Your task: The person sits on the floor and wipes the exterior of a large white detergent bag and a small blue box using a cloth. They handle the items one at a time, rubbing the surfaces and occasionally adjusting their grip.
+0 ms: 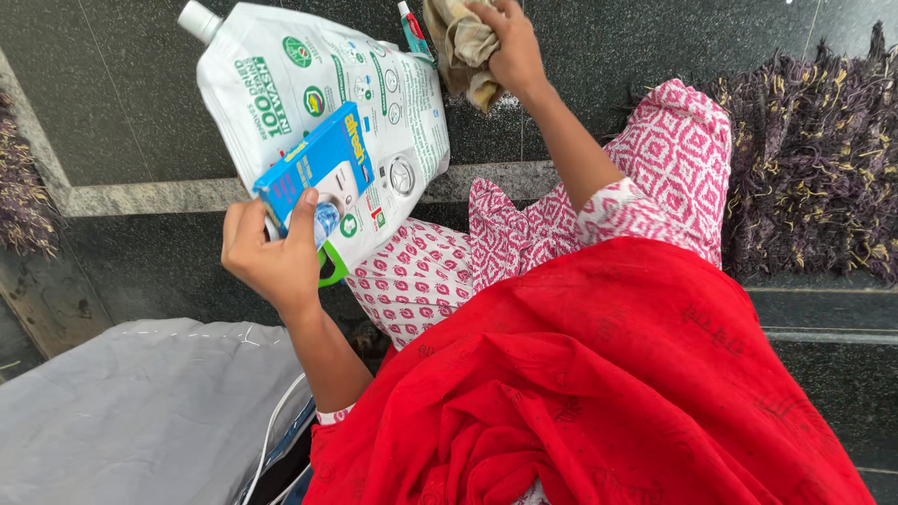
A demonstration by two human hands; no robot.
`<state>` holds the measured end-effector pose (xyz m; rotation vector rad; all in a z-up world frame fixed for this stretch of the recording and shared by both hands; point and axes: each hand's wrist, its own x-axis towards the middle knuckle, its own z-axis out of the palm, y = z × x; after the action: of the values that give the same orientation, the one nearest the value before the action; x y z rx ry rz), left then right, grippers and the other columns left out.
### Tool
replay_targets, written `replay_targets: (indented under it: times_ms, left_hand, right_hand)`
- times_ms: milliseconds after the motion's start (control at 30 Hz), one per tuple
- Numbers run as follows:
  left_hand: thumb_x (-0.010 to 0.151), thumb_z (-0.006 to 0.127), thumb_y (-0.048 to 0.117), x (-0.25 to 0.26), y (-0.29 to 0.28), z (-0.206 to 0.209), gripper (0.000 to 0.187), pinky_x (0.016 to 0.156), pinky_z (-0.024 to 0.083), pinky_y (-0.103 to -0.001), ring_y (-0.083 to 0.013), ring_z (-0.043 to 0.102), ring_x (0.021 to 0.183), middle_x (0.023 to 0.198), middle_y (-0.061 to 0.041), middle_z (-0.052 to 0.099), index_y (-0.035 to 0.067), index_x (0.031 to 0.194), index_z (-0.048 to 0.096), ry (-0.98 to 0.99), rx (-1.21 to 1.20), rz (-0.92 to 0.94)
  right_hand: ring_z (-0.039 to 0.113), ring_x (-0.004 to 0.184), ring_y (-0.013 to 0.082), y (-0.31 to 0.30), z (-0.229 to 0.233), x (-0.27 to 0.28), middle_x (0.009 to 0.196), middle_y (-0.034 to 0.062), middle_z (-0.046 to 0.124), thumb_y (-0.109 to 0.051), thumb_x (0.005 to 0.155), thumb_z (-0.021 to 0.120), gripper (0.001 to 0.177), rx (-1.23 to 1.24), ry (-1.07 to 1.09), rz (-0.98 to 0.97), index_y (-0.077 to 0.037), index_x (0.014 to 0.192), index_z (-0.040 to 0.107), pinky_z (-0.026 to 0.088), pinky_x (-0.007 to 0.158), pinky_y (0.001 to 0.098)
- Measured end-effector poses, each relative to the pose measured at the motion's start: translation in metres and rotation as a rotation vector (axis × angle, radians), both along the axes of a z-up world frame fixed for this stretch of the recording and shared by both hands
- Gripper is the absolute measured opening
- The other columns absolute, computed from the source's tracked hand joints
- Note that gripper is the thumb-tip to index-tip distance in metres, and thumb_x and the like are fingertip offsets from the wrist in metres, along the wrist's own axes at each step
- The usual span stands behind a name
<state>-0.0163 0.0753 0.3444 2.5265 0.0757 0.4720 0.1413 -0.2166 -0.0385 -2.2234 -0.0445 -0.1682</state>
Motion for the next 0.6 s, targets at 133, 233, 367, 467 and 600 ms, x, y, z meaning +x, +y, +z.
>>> replay_targets:
  times_ms: [133,233,367,467,600]
  left_hand:
    - [0.092,0.092,0.002,-0.012,-0.005,0.044,0.024,0.066,0.046,-0.025,-0.0101,0.059,0.074,0.089,-0.009,0.068,-0.008,0.098,0.071,-0.122,-0.310,0.061]
    - [0.096,0.091,0.006,-0.014,-0.007,0.086,0.029,0.079,0.058,-0.025,-0.0101,0.068,0.085,0.100,-0.013,0.074,-0.012,0.105,0.070,-0.198,-0.359,0.049]
    - [0.101,0.093,0.007,-0.007,-0.010,0.114,0.032,0.082,0.059,-0.026,-0.0116,0.070,0.086,0.105,-0.016,0.075,-0.013,0.111,0.070,-0.243,-0.300,-0.018]
    - [0.100,0.092,0.009,-0.003,-0.017,0.122,0.032,0.080,0.060,-0.026,-0.0119,0.071,0.084,0.103,-0.016,0.075,-0.013,0.110,0.070,-0.235,-0.252,-0.046]
    - [0.098,0.092,0.006,0.005,-0.024,0.107,0.029,0.070,0.052,-0.023,-0.0100,0.064,0.078,0.094,-0.015,0.074,-0.013,0.103,0.071,-0.249,-0.199,0.006]
  right_hand:
    - [0.075,0.071,0.0227,-0.088,0.012,-0.001,0.085,0.0154,0.072,-0.005,0.101,0.050,0.022,0.216,0.421,-0.143,0.002,0.100,0.071,0.062,0.059,0.0351]
    - [0.071,0.061,0.0181,-0.185,-0.005,-0.018,0.073,0.0090,0.068,-0.014,0.113,0.047,0.032,0.057,0.335,-0.195,-0.001,0.098,0.072,0.056,0.051,0.0312]
    - [0.063,0.105,0.0373,-0.191,-0.034,-0.061,0.129,0.0286,0.060,0.006,0.083,0.065,0.057,-0.423,0.338,-0.205,-0.012,0.137,0.069,0.056,0.079,0.0427]
    - [0.057,0.123,0.0346,-0.100,-0.047,-0.085,0.168,0.0207,0.022,0.018,0.079,0.056,0.090,-0.282,0.777,-0.231,-0.029,0.155,0.050,0.061,0.087,0.0392]
    - [0.046,0.132,0.0469,0.041,-0.037,-0.071,0.160,0.0262,0.031,0.019,0.076,0.057,0.085,-0.185,0.535,-0.112,-0.023,0.149,0.058,0.055,0.093,0.0451]
